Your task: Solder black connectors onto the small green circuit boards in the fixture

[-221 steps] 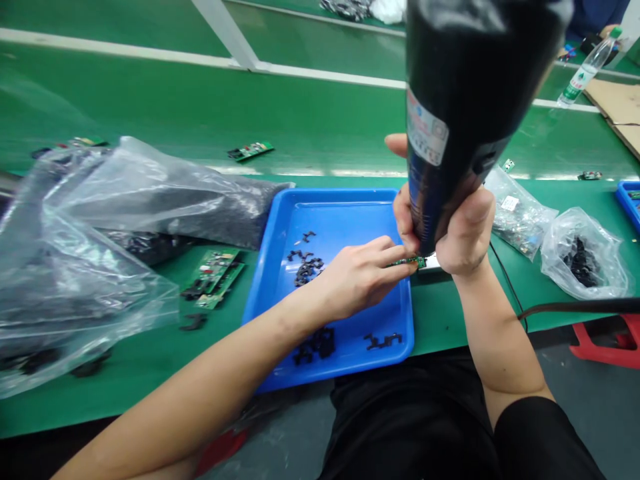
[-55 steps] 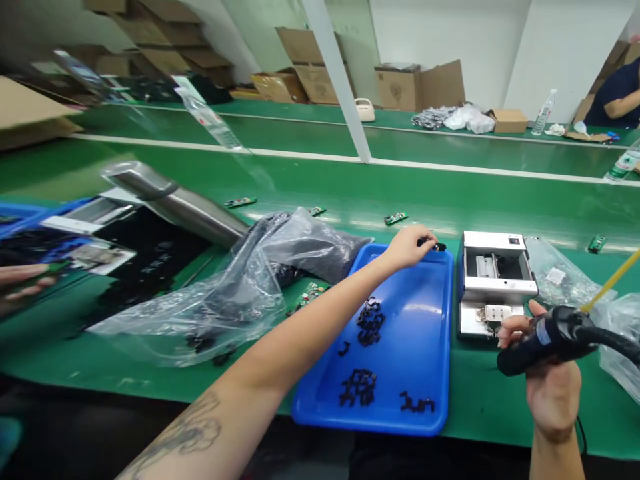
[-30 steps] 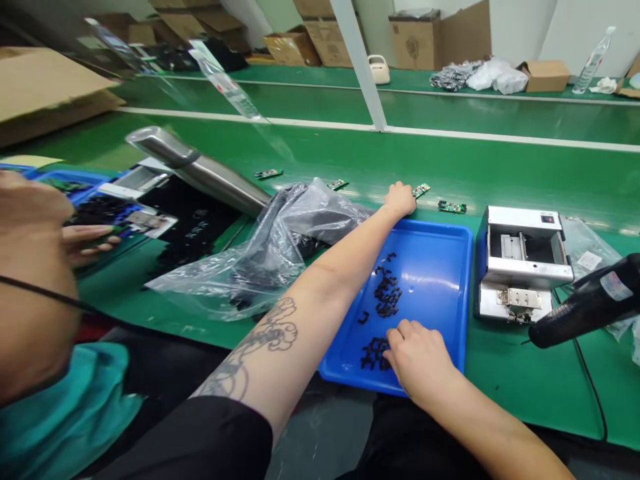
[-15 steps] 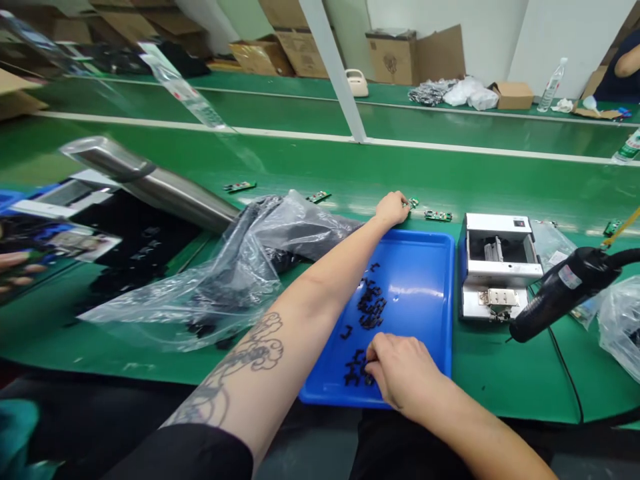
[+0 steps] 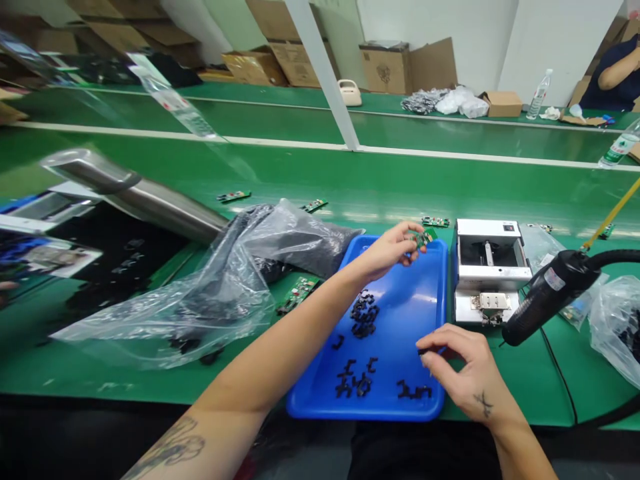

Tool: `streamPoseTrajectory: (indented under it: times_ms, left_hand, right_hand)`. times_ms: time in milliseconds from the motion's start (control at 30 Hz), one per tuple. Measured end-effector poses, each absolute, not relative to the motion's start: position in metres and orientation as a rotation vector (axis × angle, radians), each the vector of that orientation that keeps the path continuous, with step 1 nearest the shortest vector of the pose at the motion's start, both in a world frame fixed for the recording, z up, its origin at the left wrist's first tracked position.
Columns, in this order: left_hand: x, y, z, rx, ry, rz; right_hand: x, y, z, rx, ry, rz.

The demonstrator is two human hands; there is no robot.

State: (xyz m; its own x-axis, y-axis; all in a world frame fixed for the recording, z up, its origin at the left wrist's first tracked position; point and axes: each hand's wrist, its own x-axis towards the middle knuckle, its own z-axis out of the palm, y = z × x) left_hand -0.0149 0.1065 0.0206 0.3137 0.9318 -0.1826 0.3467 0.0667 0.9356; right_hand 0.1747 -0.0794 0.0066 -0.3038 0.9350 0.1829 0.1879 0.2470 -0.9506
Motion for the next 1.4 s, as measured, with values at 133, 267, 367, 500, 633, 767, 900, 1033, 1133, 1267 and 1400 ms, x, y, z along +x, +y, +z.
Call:
streamPoseTrajectory:
  times_ms: [133, 267, 367, 500, 633, 767, 900, 1033, 1133, 1267, 1400]
  left_hand:
    - [-0.007, 0.057, 0.029, 1.384, 0.866, 0.499]
    - [-0.005, 0.040, 0.027, 1.424, 0.845, 0.569]
    - [-0.009, 0.036, 0.029, 1.634, 0.929, 0.616]
    - [-0.013, 0.025, 0.040, 1.835, 0.854, 0.612]
    - [-0.010, 0.015, 0.045, 1.926, 0.812, 0.640]
    - [-0.006, 0.011, 0.042, 1.903, 0.820, 0.634]
    - [-0.006, 0.010, 0.040, 1.897, 0.817, 0.608]
    - [-0.007, 0.009, 0.041, 1.905, 0.820, 0.609]
    - [-0.007, 0.009, 0.042, 1.909, 0.807, 0.624]
    - [-0.007, 0.009, 0.044, 1.920, 0.806, 0.616]
    - [-0.007, 0.007, 0.045, 1.947, 0.797, 0.614]
  right_hand:
    - [0.189, -0.083, 0.012, -1.056, -1.486, 1.123]
    - [0.193, -0.080, 0.012, -1.124, -1.284, 1.040]
    - [0.192, -0.077, 0.013, -1.175, -1.209, 1.020]
    - [0.190, -0.073, 0.017, -1.210, -1.190, 0.969]
    - [0.191, -0.071, 0.018, -1.276, -1.193, 0.901]
    - [0.193, -0.071, 0.014, -1.374, -1.241, 0.865]
    - [0.193, -0.072, 0.013, -1.423, -1.302, 0.797]
    - [0.191, -0.071, 0.016, -1.452, -1.360, 0.713]
    - [0.190, -0.072, 0.017, -1.469, -1.401, 0.652]
    - [0.190, -0.073, 0.020, -1.486, -1.450, 0.561]
    - [0.188, -0.073, 0.024, -1.485, -1.508, 0.458]
